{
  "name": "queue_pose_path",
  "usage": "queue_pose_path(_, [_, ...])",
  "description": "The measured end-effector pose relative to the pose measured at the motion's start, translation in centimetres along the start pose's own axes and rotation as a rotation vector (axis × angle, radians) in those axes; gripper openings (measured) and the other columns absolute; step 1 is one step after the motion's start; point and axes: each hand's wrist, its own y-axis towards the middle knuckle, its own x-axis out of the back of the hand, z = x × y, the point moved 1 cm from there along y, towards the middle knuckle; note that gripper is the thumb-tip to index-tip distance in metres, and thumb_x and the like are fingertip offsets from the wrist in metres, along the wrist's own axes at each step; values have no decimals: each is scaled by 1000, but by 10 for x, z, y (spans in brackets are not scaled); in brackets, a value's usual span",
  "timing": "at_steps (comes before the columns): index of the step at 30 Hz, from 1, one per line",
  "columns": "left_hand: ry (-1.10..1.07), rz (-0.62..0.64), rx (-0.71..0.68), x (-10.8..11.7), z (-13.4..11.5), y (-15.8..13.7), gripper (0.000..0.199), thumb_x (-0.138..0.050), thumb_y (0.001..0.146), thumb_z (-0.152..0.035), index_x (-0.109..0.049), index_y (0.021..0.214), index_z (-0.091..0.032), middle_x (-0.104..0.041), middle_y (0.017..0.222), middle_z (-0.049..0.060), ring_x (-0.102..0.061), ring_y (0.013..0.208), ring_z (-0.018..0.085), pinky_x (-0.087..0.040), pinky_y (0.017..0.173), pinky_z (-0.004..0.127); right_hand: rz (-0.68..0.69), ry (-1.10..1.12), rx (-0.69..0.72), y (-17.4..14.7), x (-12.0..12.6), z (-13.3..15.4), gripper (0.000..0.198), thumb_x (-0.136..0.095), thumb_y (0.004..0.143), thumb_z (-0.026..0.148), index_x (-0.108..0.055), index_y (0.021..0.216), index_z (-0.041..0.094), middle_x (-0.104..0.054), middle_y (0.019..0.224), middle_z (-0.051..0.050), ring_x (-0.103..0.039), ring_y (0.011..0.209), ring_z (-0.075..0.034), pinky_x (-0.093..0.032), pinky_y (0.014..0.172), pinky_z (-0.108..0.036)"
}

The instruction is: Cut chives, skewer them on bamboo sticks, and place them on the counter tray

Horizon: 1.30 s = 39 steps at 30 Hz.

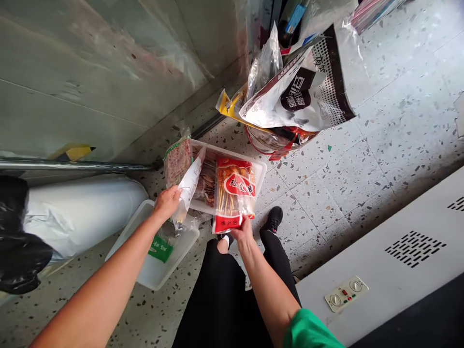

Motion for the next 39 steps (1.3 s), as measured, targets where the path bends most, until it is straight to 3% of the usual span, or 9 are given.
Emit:
queue_pose_path(4, [62, 25, -51, 5, -3, 0, 30, -30, 87, -37, -48, 72, -19, -56, 68, 5, -53, 69, 18, -33, 61, 25, -116, 298, 79, -17, 15, 72, 9, -46, 75, 26, -47, 67, 21, -52, 54, 4, -56, 57, -12, -52, 64, -25])
queue_pose_path(7, [62, 37, -61, 7, -3, 3, 30, -30, 87, -37, -49, 72, -19, -55, 67, 4, -51, 68, 18, -31, 60, 25, -82, 368, 96, -24, 16, 127, 7, -44, 74, 17, -48, 69, 20, -53, 55, 5, -54, 53, -10, -51, 60, -21])
queue_pose_path(13, [100, 56, -76, 6, 2, 7, 31, -31, 88, -36, -54, 78, -18, -58, 72, 6, -52, 71, 19, -31, 61, 26, 102, 405, 31, -34, -24, 193, 23, -33, 77, 9, -54, 77, 17, -56, 55, 2, -62, 62, -13, -54, 68, -33])
queue_pose_path(18, [91, 44, -83, 2, 1, 3, 29, -32, 89, -34, -53, 77, -17, -58, 71, 6, -52, 69, 19, -33, 62, 26, 143, 451, 23, -62, -58, 216, 25, -36, 75, 6, -56, 87, 15, -63, 63, 0, -64, 65, -14, -54, 73, -36])
queue_pose_path(22, [67, 33, -105, -1, 0, 2, 30, -32, 90, -33, -53, 75, -18, -57, 70, 5, -53, 69, 19, -34, 63, 26, 130, 473, 42, -88, -70, 226, 31, -37, 73, 4, -56, 94, 17, -66, 66, 1, -65, 67, -15, -55, 78, -35])
queue_pose_path(29, [88, 72, -110, -8, -10, 9, 28, -34, 89, -31, -56, 77, -17, -60, 73, 6, -55, 72, 19, -34, 63, 26, 126, 389, 25, -117, -75, 219, 33, -37, 73, 4, -56, 97, 16, -65, 64, 1, -64, 63, -15, -55, 74, -33])
queue_pose_path(36, [77, 109, -96, -13, -18, 10, 30, -34, 89, -31, -59, 81, -16, -62, 77, 6, -55, 76, 19, -35, 64, 25, 132, 308, 135, -152, -72, 223, 28, -40, 76, 11, -58, 97, 18, -68, 74, -2, -65, 73, -16, -55, 74, -33])
queue_pose_path(39, [61, 128, -79, -14, -19, 9, 30, -34, 90, -31, -59, 83, -15, -62, 78, 6, -56, 76, 19, -35, 64, 26, 73, 321, 160, -171, -69, 226, 30, -38, 79, 12, -59, 99, 19, -69, 75, -3, -66, 78, -17, -55, 74, -33])
